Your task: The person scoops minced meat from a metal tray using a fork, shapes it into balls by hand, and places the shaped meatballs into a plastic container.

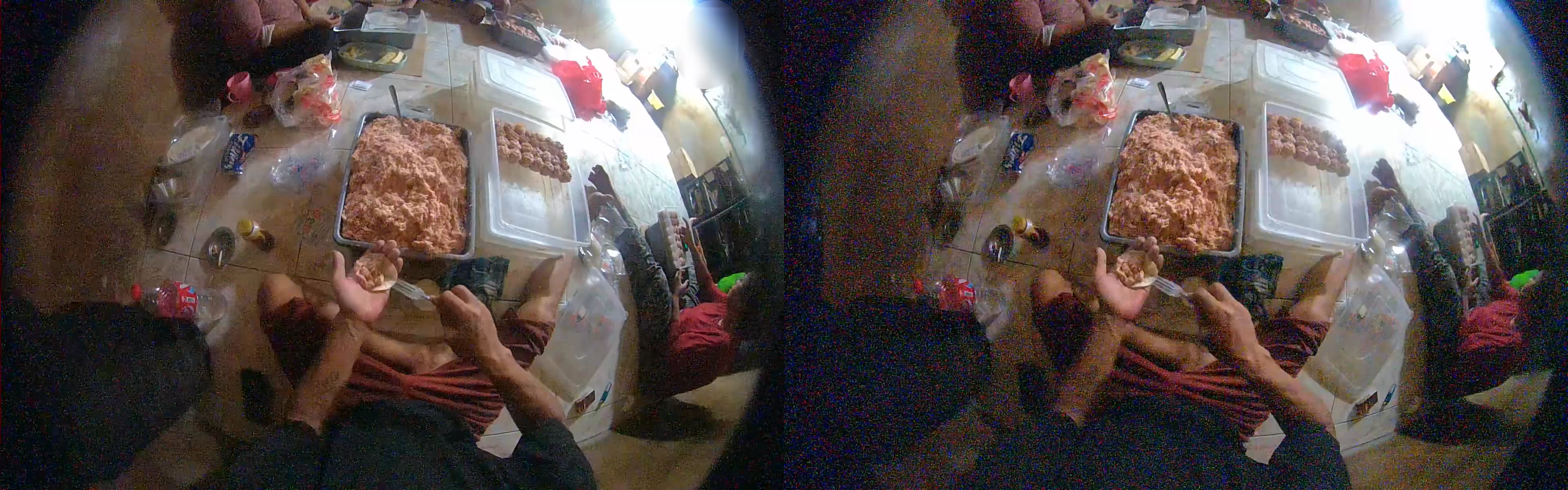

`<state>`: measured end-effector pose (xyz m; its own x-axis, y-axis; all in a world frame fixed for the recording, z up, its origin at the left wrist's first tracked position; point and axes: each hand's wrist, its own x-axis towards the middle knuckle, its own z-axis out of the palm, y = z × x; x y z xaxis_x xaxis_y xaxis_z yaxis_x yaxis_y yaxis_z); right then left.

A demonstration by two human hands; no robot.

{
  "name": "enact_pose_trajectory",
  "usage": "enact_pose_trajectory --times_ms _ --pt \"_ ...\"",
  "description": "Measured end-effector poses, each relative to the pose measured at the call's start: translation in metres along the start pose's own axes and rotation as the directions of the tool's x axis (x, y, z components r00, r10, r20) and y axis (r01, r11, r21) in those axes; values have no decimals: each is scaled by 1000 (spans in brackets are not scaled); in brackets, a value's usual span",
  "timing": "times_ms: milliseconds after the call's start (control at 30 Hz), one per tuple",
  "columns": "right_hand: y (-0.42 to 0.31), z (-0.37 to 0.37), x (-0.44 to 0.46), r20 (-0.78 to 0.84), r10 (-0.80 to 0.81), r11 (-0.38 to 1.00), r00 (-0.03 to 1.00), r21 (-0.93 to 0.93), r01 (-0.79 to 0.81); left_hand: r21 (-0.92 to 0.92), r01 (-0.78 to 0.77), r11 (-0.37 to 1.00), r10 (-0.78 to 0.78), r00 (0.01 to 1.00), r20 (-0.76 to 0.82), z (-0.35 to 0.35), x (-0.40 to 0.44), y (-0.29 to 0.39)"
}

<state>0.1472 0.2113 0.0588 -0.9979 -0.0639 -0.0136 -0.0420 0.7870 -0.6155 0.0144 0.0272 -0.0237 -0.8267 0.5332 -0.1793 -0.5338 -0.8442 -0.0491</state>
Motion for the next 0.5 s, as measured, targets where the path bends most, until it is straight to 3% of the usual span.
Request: enact_pose_trajectory --times_ms 33,67,167,233,300,333,400,433,500 --pt "-3 1 5 -79 -59 997 995 49 63 91 -14 996 9 998 56 4 0 0" --pt "-5 3 8 -162 -110 988 981 92 126 105 86 991 -92 995 47 7 -3 -1" --pt "8 19 18 -156 -173 985 972 -2 175 164 238 957 -237 971 -29 34 -19 -11" --pt "2 6 21 -135 -171 984 976 -65 163 228 203 952 -194 979 -60 24 -16 0" --pt "-4 5 13 -175 -179 984 968 -9 180 231 98 968 -78 993 -91 -9 -15 4" --pt "9 18 11 -172 -171 985 970 -20 170 274 145 951 -111 984 -137 -4 -16 -3" --pt "47 54 11 -103 -291 916 951 258 308 221 186 957 -162 979 -123 -6 -18 -10" --pt "49 48 10 -105 -290 918 951 249 308 184 222 958 -205 973 -107 -6 -18 -11" --pt "46 21 6 -72 -231 971 970 -80 226 160 150 976 -124 979 -160 -19 -20 -2"
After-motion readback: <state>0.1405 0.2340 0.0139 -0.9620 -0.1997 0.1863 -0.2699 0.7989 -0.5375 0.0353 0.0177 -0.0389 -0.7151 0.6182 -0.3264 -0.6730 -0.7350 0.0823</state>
